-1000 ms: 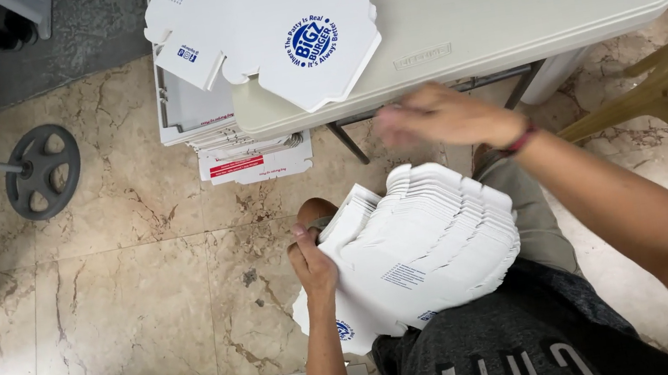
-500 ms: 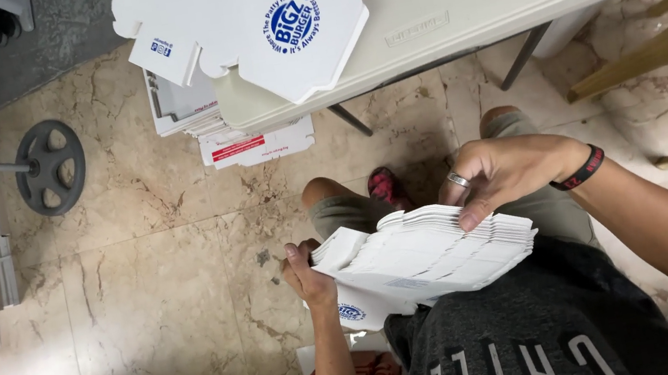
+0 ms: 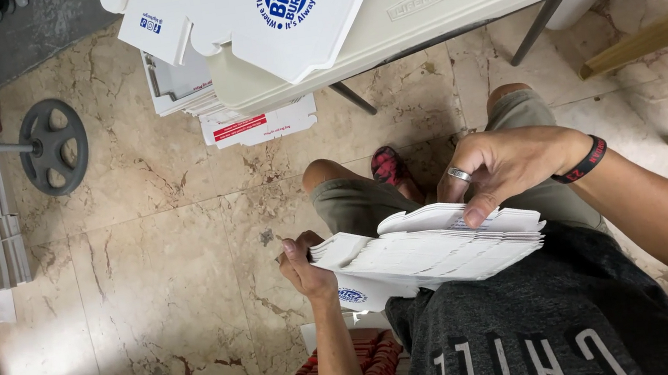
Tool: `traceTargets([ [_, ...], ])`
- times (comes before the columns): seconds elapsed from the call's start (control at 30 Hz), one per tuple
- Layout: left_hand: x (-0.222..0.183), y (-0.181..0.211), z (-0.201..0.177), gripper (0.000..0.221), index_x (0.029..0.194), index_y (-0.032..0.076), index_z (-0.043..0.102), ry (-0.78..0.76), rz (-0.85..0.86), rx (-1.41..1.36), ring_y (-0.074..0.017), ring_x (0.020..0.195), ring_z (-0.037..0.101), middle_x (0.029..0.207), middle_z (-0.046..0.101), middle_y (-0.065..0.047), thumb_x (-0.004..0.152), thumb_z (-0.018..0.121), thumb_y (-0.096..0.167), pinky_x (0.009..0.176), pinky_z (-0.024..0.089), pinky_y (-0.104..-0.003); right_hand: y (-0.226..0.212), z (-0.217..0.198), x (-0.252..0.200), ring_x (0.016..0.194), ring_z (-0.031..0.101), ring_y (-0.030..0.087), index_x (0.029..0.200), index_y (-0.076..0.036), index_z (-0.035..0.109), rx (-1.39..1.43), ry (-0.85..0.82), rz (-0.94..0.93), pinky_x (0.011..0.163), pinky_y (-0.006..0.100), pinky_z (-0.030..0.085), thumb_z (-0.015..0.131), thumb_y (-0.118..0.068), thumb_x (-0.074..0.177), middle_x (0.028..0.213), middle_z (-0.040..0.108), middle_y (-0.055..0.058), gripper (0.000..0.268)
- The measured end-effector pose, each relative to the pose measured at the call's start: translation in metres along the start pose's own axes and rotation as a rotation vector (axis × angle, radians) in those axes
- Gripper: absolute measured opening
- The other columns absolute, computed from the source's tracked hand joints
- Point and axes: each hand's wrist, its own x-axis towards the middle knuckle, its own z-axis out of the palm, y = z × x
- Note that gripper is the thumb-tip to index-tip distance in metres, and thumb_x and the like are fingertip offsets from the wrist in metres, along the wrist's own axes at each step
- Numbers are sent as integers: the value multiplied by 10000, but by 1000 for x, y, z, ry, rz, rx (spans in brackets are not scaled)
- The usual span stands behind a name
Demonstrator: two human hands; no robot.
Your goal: Sorting and fanning out flat-packed cardboard burger boxes on a table to organize them.
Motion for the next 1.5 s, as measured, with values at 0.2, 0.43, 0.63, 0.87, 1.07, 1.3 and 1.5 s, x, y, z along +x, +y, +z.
traceTargets([
  [0.2, -1, -5, -2, 651, 507, 129, 470, -1, -5, -33, -114, 374, 305, 415, 355, -6, 1120, 275, 228, 409, 306, -251, -28, 11, 6, 730, 713, 111, 1052, -2, 839, -1, 6, -15, 474, 244, 619, 859, -172, 818, 842, 854, 145, 290],
  [0.43, -4, -39, -4, 648, 492, 166, 412, -13, -34, -106, -98, 362, 265, 391, 314, 26, 1128, 306, 224, 391, 249, -249, -20, 1, 6, 304, 488, 79, 1168, 92, 750, 56, 116, -21, 272, 217, 474, 716, -147, 904, 589, 749, 162, 358],
  [0.63, 4, -43, 4, 628, 513, 187, 359, -37, -111, 9, -68, 386, 245, 421, 262, 51, 1133, 294, 263, 416, 227, -231, -18, -9, 7, 513, 636, 72, 1307, -30, 677, -151, 290, -113, 444, 220, 520, 639, -103, 905, 725, 751, 62, 411],
  [0.87, 9, -39, 10, 669, 495, 198, 340, -72, -134, 43, -70, 385, 217, 407, 267, 62, 1148, 297, 336, 414, 207, -228, -66, 9, 10, 642, 764, 204, 1021, -48, 864, -316, 231, 108, 679, 381, 628, 887, -307, 762, 776, 867, 136, 367],
  [1.07, 8, -34, 2, 654, 502, 203, 361, -57, -128, -15, -59, 385, 214, 403, 282, 65, 1147, 290, 286, 425, 210, -222, -51, 3, 16, 578, 583, 67, 985, 3, 861, -112, 157, 24, 465, 259, 530, 900, -196, 769, 681, 822, 102, 296],
  [1.3, 3, -46, -2, 652, 505, 193, 378, -34, -105, -42, -58, 379, 236, 406, 290, 63, 1148, 302, 275, 425, 220, -220, -45, 2, 16, 614, 589, 67, 979, -12, 859, -81, 147, -8, 502, 271, 542, 894, -201, 778, 684, 810, 79, 279],
  [1.5, 1, -61, -8, 658, 505, 177, 426, -32, -102, -40, -62, 362, 265, 380, 305, 48, 1144, 304, 275, 421, 239, -222, -42, 3, 16, 607, 597, 69, 995, -16, 854, -85, 166, -40, 503, 271, 542, 886, -214, 783, 690, 819, 91, 292],
])
